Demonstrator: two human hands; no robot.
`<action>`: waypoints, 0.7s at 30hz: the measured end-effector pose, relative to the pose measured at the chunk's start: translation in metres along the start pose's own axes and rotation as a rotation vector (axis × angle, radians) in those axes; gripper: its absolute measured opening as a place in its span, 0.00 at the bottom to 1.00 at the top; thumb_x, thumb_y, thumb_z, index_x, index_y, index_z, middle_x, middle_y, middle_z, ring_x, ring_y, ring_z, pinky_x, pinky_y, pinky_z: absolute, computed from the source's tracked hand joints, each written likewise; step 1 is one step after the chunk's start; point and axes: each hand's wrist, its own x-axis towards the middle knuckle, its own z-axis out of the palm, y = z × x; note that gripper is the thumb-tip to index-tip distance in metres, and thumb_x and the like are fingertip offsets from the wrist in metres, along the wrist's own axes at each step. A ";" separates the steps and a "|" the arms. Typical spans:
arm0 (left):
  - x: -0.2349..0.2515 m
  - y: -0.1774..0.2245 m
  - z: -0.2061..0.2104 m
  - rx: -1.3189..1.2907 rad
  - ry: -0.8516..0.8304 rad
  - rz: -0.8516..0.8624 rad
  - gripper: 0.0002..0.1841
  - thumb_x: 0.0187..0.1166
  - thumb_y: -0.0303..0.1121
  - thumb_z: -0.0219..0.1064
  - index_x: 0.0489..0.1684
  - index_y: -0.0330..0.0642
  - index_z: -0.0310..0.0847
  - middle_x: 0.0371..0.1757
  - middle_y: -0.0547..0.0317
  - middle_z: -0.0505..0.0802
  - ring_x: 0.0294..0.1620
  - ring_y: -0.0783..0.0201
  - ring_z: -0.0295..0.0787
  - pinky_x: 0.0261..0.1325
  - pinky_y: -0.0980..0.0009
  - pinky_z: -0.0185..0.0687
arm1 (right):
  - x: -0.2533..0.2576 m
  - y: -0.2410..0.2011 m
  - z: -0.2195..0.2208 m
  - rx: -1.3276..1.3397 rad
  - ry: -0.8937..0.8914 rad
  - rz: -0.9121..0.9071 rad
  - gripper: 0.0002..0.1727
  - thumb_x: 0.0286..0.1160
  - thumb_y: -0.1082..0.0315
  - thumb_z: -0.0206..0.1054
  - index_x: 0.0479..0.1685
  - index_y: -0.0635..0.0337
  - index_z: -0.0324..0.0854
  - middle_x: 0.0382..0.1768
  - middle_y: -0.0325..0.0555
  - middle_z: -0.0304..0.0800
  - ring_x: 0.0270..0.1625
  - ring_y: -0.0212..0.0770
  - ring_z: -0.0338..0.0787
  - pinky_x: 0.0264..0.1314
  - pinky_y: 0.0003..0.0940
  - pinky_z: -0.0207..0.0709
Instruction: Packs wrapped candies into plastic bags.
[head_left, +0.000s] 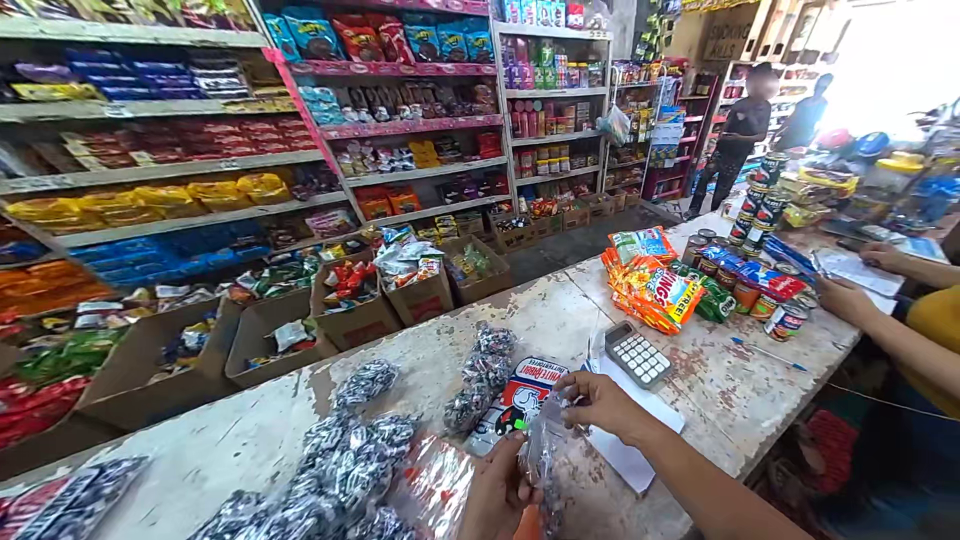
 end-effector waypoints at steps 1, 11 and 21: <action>-0.001 -0.001 0.001 0.000 -0.006 -0.005 0.17 0.92 0.31 0.49 0.33 0.40 0.80 0.09 0.65 0.78 0.06 0.75 0.72 0.14 0.80 0.75 | -0.007 -0.012 0.003 0.082 0.029 -0.067 0.24 0.71 0.74 0.74 0.68 0.63 0.78 0.41 0.46 0.90 0.36 0.38 0.92 0.43 0.38 0.90; 0.008 -0.017 0.000 -0.162 -0.037 0.062 0.23 0.95 0.37 0.43 0.29 0.41 0.81 0.13 0.66 0.81 0.09 0.78 0.72 0.16 0.84 0.72 | -0.013 0.023 0.085 -0.231 0.231 -0.749 0.07 0.81 0.72 0.65 0.50 0.65 0.85 0.51 0.51 0.89 0.57 0.39 0.89 0.67 0.32 0.83; 0.007 -0.018 -0.002 -0.052 -0.019 0.089 0.18 0.94 0.30 0.45 0.38 0.35 0.80 0.14 0.59 0.84 0.10 0.72 0.77 0.17 0.77 0.79 | -0.026 -0.035 0.047 -0.693 -0.368 -0.171 0.23 0.77 0.79 0.62 0.73 0.68 0.73 0.62 0.64 0.85 0.66 0.61 0.86 0.72 0.58 0.77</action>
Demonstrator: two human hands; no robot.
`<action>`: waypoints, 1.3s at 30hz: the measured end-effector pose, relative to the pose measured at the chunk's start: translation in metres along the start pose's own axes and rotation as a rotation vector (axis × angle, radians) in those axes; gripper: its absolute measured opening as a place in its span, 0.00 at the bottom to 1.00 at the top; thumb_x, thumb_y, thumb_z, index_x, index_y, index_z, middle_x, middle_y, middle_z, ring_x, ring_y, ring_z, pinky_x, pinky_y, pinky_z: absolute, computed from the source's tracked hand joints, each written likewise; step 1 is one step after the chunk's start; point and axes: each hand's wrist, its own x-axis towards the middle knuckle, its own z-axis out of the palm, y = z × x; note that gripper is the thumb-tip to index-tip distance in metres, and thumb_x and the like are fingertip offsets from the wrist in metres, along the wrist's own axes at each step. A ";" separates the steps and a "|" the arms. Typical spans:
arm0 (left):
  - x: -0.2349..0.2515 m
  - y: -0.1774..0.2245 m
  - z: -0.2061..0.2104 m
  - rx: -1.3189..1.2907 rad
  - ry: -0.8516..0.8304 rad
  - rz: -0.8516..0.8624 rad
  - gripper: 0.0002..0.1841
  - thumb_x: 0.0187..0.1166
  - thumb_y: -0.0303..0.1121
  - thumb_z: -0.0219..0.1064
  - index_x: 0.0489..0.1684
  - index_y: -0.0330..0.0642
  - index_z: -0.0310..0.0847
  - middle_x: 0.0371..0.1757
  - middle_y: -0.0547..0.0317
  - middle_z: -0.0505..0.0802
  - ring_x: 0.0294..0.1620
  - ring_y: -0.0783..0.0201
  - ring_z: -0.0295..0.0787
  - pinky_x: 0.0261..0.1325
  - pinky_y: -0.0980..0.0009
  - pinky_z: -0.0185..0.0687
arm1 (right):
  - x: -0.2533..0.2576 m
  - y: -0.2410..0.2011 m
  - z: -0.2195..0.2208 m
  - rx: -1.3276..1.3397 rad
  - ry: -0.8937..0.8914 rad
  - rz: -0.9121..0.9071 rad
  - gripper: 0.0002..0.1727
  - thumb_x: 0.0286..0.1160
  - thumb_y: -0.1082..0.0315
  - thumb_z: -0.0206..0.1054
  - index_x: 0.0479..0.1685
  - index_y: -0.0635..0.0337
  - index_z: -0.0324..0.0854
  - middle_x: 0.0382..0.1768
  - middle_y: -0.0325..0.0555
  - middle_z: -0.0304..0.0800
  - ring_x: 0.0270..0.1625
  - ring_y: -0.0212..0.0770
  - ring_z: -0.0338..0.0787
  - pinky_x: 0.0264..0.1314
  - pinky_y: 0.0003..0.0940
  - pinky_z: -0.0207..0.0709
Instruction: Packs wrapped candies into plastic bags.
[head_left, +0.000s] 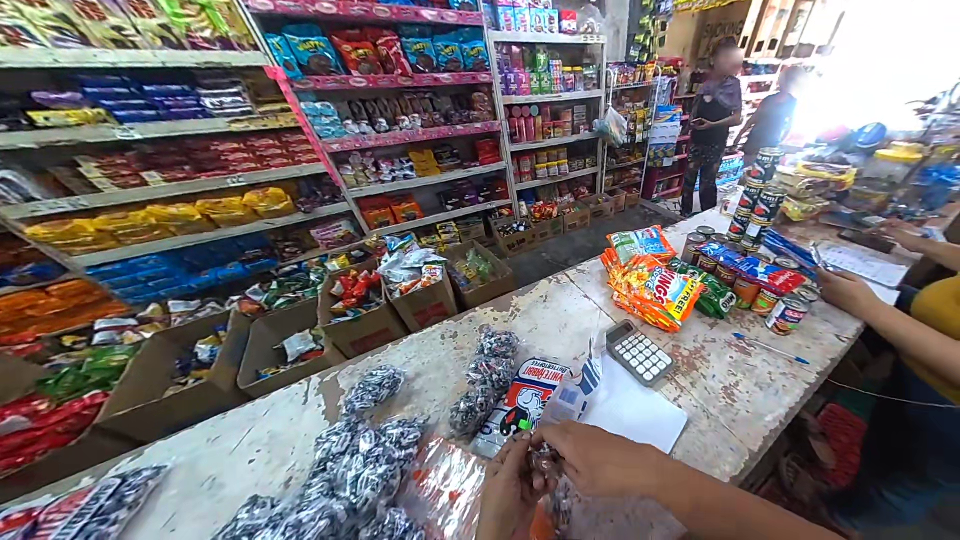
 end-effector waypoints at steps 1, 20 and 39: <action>-0.001 0.001 0.000 0.023 -0.011 -0.001 0.18 0.94 0.29 0.44 0.38 0.35 0.80 0.14 0.59 0.84 0.10 0.72 0.77 0.17 0.77 0.80 | 0.000 -0.006 -0.006 -0.028 -0.061 0.040 0.26 0.75 0.81 0.64 0.75 0.67 0.71 0.62 0.64 0.85 0.66 0.62 0.86 0.72 0.60 0.77; 0.002 0.015 -0.016 0.150 -0.103 -0.002 0.15 0.91 0.30 0.50 0.40 0.34 0.82 0.14 0.58 0.83 0.09 0.70 0.77 0.16 0.73 0.81 | 0.024 -0.005 -0.037 -0.429 -0.166 -0.097 0.12 0.82 0.57 0.65 0.46 0.51 0.92 0.42 0.49 0.93 0.51 0.55 0.92 0.53 0.62 0.81; 0.009 0.018 -0.022 0.143 -0.080 -0.088 0.14 0.93 0.32 0.50 0.47 0.35 0.81 0.13 0.57 0.83 0.10 0.67 0.79 0.19 0.70 0.84 | 0.077 0.156 0.019 -0.338 0.227 0.357 0.40 0.59 0.46 0.80 0.67 0.65 0.81 0.79 0.67 0.71 0.81 0.67 0.71 0.78 0.63 0.73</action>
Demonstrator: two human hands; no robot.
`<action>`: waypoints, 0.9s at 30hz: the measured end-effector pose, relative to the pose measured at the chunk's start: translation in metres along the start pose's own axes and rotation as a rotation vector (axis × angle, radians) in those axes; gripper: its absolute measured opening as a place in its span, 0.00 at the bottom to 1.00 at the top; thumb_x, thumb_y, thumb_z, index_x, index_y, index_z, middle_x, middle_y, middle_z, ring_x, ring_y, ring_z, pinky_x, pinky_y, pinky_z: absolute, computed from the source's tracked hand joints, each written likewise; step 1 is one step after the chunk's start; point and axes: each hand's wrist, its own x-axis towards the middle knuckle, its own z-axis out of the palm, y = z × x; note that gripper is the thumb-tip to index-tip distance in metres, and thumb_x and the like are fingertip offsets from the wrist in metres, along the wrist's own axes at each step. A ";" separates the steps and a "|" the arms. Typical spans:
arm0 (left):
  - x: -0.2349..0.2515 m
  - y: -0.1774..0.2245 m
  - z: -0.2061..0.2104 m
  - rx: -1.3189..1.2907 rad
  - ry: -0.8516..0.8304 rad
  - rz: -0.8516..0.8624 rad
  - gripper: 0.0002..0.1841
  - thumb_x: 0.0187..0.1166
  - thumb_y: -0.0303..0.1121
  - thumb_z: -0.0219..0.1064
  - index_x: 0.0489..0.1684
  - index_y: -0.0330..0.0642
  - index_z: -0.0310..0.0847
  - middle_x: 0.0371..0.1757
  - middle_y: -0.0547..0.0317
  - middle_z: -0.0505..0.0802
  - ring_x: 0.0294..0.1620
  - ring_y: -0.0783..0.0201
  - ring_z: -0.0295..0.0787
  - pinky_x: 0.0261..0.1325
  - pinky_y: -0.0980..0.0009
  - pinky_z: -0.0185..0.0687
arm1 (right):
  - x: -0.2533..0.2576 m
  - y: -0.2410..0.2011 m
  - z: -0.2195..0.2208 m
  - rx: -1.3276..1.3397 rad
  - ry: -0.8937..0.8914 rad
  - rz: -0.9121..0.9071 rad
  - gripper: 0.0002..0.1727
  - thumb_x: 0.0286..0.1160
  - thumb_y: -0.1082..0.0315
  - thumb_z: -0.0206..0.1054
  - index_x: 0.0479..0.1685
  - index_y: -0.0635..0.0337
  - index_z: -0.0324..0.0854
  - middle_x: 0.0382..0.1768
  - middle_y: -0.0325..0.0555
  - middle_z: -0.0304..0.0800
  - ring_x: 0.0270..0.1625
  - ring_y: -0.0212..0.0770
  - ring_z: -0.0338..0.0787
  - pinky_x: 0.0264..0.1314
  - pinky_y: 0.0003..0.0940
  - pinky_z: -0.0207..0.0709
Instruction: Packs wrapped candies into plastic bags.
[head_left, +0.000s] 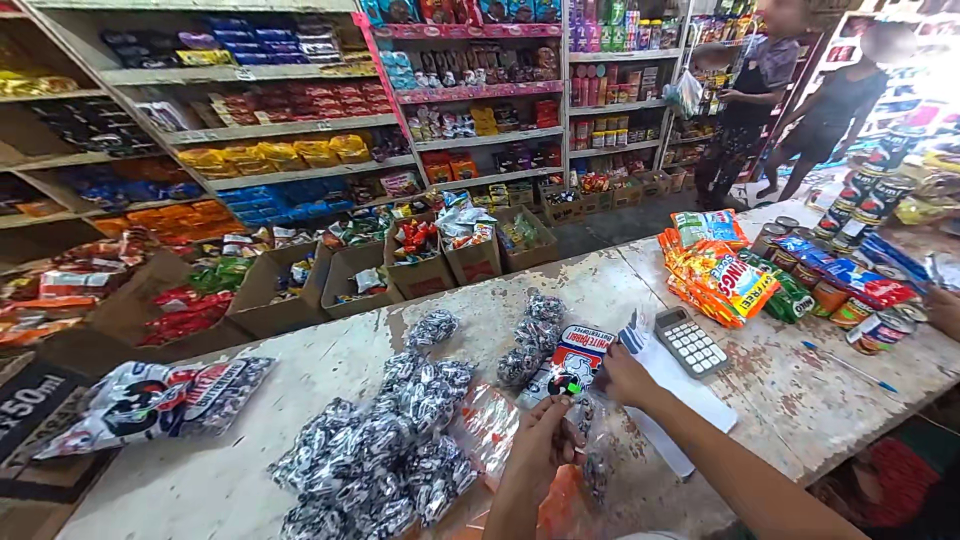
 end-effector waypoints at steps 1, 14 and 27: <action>0.001 -0.001 0.000 0.000 -0.011 -0.005 0.14 0.93 0.33 0.50 0.47 0.35 0.81 0.13 0.57 0.82 0.10 0.66 0.79 0.19 0.69 0.84 | 0.002 -0.008 0.003 -0.022 0.013 -0.001 0.42 0.58 0.45 0.79 0.70 0.66 0.80 0.81 0.66 0.70 0.84 0.66 0.68 0.79 0.62 0.71; -0.003 0.007 0.000 -0.034 0.006 -0.002 0.15 0.93 0.33 0.50 0.44 0.37 0.82 0.12 0.59 0.80 0.09 0.68 0.78 0.18 0.69 0.85 | -0.017 -0.038 0.007 0.037 -0.043 -0.088 0.15 0.69 0.58 0.71 0.38 0.64 0.88 0.47 0.57 0.92 0.58 0.57 0.90 0.65 0.57 0.81; -0.005 0.004 0.008 -0.015 0.006 0.030 0.17 0.92 0.31 0.48 0.37 0.38 0.83 0.10 0.61 0.81 0.08 0.70 0.77 0.17 0.73 0.83 | -0.022 -0.064 0.002 0.123 -0.088 -0.051 0.15 0.78 0.68 0.66 0.50 0.74 0.86 0.59 0.69 0.87 0.68 0.67 0.85 0.72 0.65 0.76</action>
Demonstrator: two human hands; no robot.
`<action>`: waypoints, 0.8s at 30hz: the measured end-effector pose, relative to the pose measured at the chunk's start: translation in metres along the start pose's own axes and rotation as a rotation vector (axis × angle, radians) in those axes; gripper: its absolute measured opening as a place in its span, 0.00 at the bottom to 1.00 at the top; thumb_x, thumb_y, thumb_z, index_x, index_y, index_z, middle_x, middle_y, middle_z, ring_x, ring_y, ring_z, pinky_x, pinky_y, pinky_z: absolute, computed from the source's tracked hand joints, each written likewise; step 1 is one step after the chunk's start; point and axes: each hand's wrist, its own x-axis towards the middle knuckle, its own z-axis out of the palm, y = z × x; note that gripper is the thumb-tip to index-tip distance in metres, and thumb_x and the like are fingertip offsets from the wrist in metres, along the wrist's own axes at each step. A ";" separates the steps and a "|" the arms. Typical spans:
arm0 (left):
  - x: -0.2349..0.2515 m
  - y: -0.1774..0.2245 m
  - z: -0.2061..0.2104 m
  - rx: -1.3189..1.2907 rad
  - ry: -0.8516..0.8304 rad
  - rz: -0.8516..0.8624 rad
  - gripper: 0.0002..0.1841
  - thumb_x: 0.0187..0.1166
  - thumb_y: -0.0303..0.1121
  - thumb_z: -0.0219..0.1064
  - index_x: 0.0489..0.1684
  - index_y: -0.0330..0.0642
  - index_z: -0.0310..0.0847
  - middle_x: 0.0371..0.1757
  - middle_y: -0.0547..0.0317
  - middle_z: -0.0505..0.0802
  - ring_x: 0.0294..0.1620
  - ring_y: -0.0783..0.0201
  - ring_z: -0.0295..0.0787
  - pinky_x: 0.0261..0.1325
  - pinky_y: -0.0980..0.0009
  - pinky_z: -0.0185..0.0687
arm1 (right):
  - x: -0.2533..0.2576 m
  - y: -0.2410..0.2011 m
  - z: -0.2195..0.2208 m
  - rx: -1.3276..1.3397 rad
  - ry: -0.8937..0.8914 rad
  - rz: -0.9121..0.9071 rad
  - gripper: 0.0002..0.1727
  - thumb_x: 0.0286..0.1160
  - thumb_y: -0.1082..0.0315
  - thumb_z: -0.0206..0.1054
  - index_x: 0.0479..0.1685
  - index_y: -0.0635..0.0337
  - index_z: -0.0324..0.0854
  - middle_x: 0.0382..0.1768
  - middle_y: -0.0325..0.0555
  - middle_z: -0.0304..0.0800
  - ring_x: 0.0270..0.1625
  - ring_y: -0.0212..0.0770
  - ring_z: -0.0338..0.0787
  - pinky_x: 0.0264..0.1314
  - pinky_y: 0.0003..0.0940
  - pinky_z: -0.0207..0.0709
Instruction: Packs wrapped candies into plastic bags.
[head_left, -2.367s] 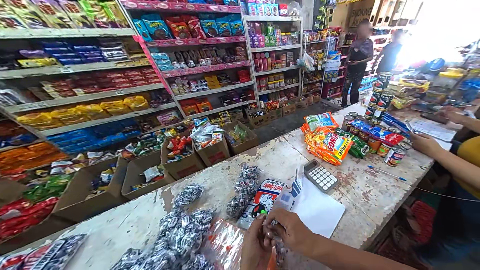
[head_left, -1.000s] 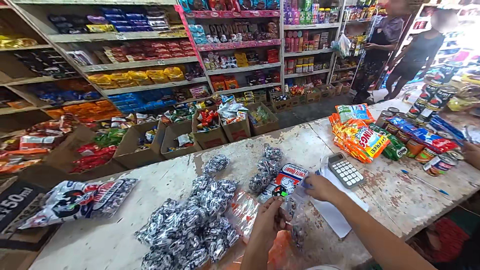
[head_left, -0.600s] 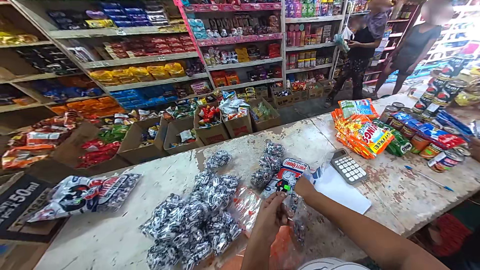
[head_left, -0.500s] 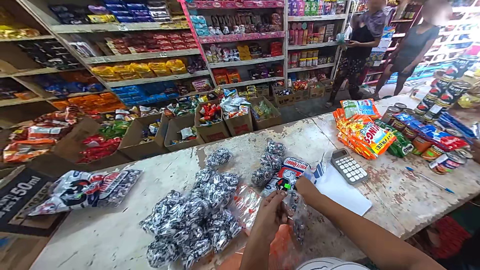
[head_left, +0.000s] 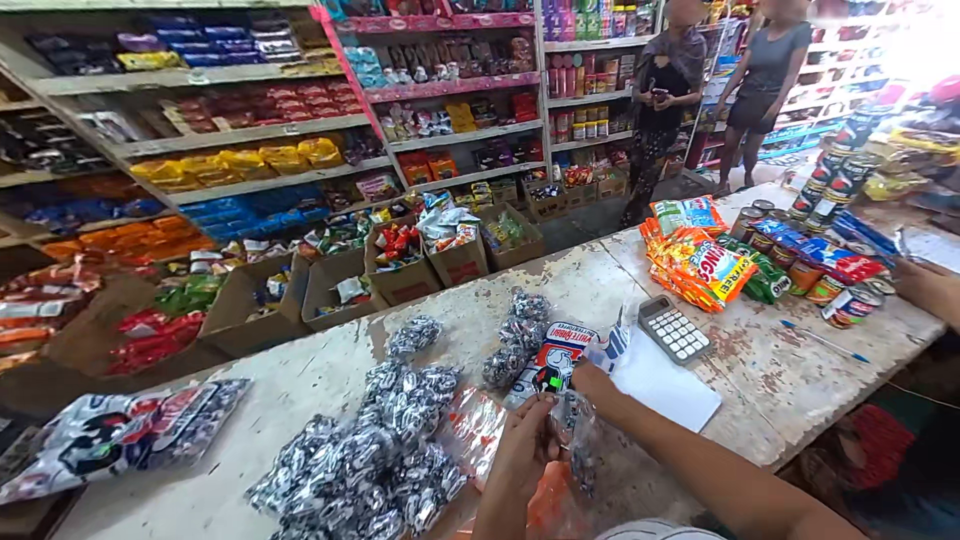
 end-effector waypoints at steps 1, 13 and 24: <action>0.001 -0.001 -0.001 0.000 0.005 -0.002 0.17 0.92 0.32 0.49 0.36 0.38 0.82 0.10 0.61 0.80 0.08 0.70 0.76 0.17 0.72 0.82 | -0.003 -0.011 0.002 -0.038 -0.038 0.009 0.16 0.82 0.69 0.61 0.55 0.76 0.84 0.61 0.71 0.86 0.69 0.67 0.84 0.72 0.64 0.75; 0.001 -0.004 -0.003 -0.031 0.007 0.012 0.16 0.92 0.32 0.49 0.37 0.37 0.82 0.11 0.58 0.82 0.09 0.68 0.78 0.18 0.71 0.84 | -0.034 0.042 -0.031 0.449 0.102 0.099 0.14 0.74 0.57 0.74 0.48 0.58 0.91 0.38 0.48 0.94 0.36 0.42 0.94 0.44 0.46 0.90; 0.004 -0.010 -0.001 -0.011 -0.035 0.034 0.15 0.93 0.33 0.49 0.48 0.35 0.81 0.17 0.56 0.86 0.12 0.68 0.81 0.21 0.71 0.85 | -0.076 -0.018 -0.067 0.771 -0.083 -0.203 0.11 0.71 0.67 0.77 0.49 0.61 0.89 0.40 0.43 0.94 0.38 0.37 0.95 0.46 0.36 0.92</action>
